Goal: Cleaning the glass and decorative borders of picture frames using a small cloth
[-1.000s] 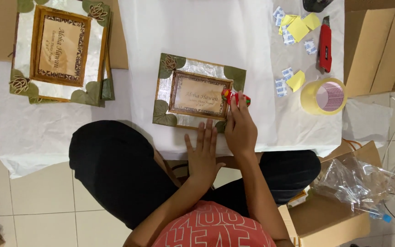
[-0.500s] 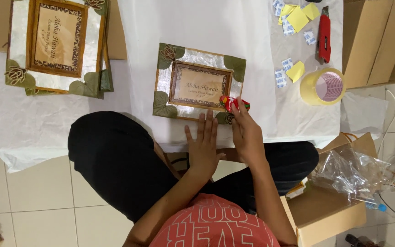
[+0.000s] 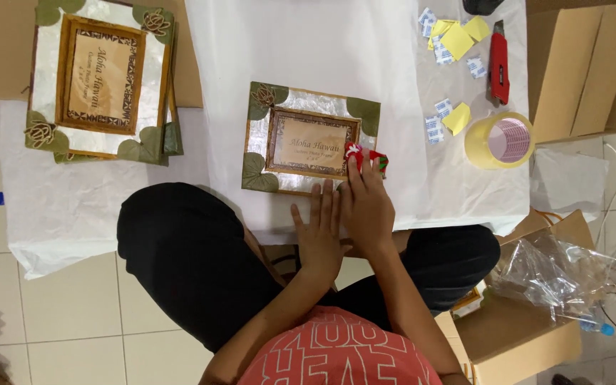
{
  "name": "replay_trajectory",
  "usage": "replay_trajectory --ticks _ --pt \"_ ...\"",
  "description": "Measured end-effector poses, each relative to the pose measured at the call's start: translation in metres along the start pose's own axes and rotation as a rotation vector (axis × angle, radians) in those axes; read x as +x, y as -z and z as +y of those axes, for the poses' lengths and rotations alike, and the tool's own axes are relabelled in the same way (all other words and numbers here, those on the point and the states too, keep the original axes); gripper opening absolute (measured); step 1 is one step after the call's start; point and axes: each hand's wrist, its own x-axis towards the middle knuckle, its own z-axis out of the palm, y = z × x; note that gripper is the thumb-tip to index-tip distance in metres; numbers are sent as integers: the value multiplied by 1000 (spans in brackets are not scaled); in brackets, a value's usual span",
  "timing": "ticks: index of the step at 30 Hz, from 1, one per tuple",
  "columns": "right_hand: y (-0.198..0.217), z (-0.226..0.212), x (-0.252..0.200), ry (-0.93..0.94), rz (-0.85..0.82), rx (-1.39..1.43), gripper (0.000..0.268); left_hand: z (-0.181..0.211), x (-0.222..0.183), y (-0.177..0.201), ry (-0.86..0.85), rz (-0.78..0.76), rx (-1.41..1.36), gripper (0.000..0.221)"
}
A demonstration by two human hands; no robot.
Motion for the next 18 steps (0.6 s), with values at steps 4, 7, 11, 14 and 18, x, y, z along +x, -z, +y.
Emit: replay_trajectory --ticks 4,7,11,14,18 --pt "26 10 33 -323 138 556 27 -3 -2 4 -15 28 -23 128" --pt "25 22 62 -325 224 593 32 -4 -2 6 -26 13 -40 127" --pt "-16 25 73 -292 -15 533 50 -6 -1 5 -35 -13 -33 126" --pt "-22 19 66 -176 4 347 52 -6 2 5 -39 -45 -53 124" --pt "-12 14 48 -98 28 304 50 -5 0 3 -43 -28 -46 124"
